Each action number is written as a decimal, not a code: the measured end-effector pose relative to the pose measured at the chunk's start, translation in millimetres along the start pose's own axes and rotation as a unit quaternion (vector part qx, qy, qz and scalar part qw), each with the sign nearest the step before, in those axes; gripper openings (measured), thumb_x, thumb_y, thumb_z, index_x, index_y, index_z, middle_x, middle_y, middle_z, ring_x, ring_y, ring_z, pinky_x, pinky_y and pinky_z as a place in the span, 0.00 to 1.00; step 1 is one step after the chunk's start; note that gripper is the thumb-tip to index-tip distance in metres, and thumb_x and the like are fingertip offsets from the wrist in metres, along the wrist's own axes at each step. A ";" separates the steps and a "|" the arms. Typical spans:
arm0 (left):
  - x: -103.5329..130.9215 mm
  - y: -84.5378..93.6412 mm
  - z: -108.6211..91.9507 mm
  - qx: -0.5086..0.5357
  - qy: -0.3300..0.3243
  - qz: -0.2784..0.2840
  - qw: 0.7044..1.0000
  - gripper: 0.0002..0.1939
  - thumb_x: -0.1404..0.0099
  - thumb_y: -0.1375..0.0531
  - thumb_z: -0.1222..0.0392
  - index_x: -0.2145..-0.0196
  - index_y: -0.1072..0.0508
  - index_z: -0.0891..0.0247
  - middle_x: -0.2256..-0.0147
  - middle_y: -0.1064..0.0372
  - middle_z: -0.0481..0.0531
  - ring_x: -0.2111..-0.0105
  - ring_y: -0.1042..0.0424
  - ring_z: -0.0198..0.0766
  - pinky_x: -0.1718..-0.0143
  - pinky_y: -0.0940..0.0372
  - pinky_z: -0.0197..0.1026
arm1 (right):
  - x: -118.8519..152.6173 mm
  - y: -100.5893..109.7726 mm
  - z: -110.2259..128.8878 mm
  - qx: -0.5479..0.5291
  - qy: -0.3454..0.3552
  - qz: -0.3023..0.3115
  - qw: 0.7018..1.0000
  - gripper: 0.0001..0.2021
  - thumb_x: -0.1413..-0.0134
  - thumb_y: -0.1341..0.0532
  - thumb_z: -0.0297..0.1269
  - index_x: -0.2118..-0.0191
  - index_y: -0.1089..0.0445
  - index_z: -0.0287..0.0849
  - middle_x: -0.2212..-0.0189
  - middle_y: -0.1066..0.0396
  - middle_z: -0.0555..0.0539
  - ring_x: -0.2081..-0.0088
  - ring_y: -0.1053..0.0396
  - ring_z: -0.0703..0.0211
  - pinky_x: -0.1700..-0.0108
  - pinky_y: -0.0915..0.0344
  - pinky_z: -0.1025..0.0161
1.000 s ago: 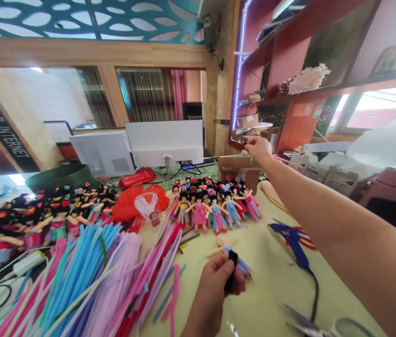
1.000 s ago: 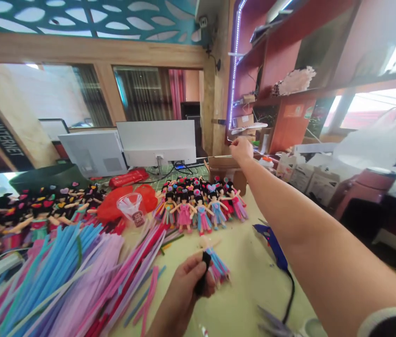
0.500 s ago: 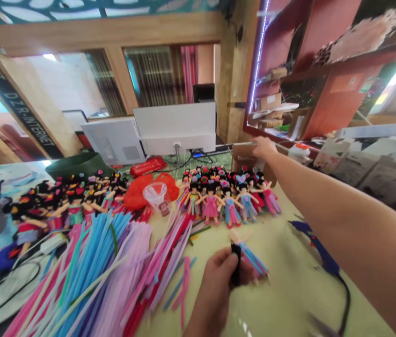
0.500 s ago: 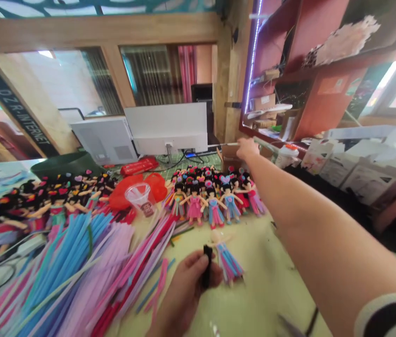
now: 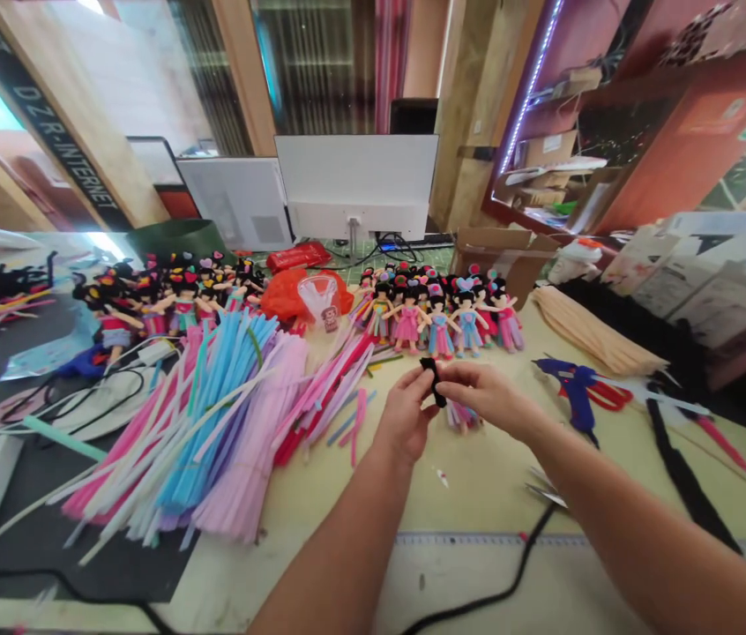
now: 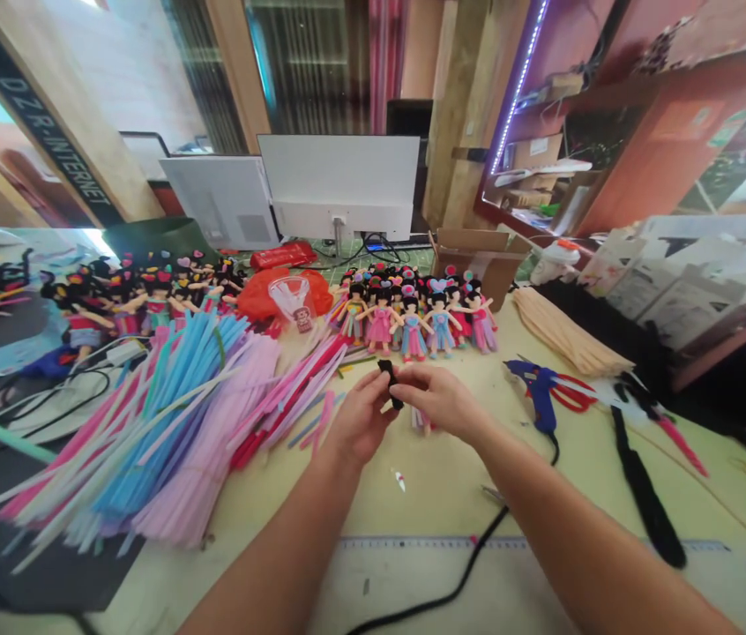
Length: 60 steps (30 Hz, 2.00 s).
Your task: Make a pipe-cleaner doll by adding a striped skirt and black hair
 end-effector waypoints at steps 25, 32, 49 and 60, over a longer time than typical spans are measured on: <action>10.3 -20.2 22.9 -0.212 -0.079 0.154 0.962 0.11 0.52 0.34 0.60 0.70 0.25 0.67 0.75 0.31 0.47 0.76 0.37 0.29 0.71 0.42 0.35 | 65.2 21.7 -26.3 0.001 -0.067 -0.042 0.997 0.09 0.56 0.35 0.42 0.75 0.28 0.41 0.78 0.33 0.52 0.74 0.40 0.64 0.68 0.43 0.63; 10.9 -20.2 24.4 -0.218 -0.130 0.170 0.952 0.06 0.48 0.37 0.61 0.72 0.27 0.65 0.77 0.32 0.47 0.76 0.35 0.32 0.70 0.39 0.37 | 69.6 27.5 -35.1 -0.269 -0.137 -0.029 0.953 0.15 0.56 0.32 0.47 0.64 0.26 0.44 0.72 0.28 0.51 0.72 0.33 0.65 0.68 0.37 0.66; -0.1 -6.5 17.2 -0.466 -0.222 0.106 0.850 0.09 0.41 0.41 0.63 0.62 0.25 0.64 0.63 0.26 0.53 0.66 0.28 0.36 0.60 0.33 0.39 | 25.6 81.2 -69.6 0.164 -0.217 -0.070 0.960 0.16 0.59 0.40 0.24 0.59 0.31 0.40 0.71 0.31 0.51 0.79 0.38 0.68 0.75 0.40 0.67; -22.2 11.2 14.5 -0.474 -0.203 0.022 0.857 0.09 0.42 0.44 0.63 0.65 0.25 0.63 0.67 0.26 0.51 0.69 0.30 0.36 0.65 0.35 0.38 | 27.6 67.1 -71.3 0.320 -0.232 -0.079 0.915 0.08 0.58 0.34 0.38 0.79 0.33 0.43 0.83 0.34 0.52 0.76 0.35 0.62 0.75 0.45 0.68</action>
Point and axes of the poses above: each hand's wrist, its own x-axis away from the middle knuckle, its own y-axis out of the back of the hand, z = x × y, the point moved 1 cm from there along -x, towards the middle knuckle
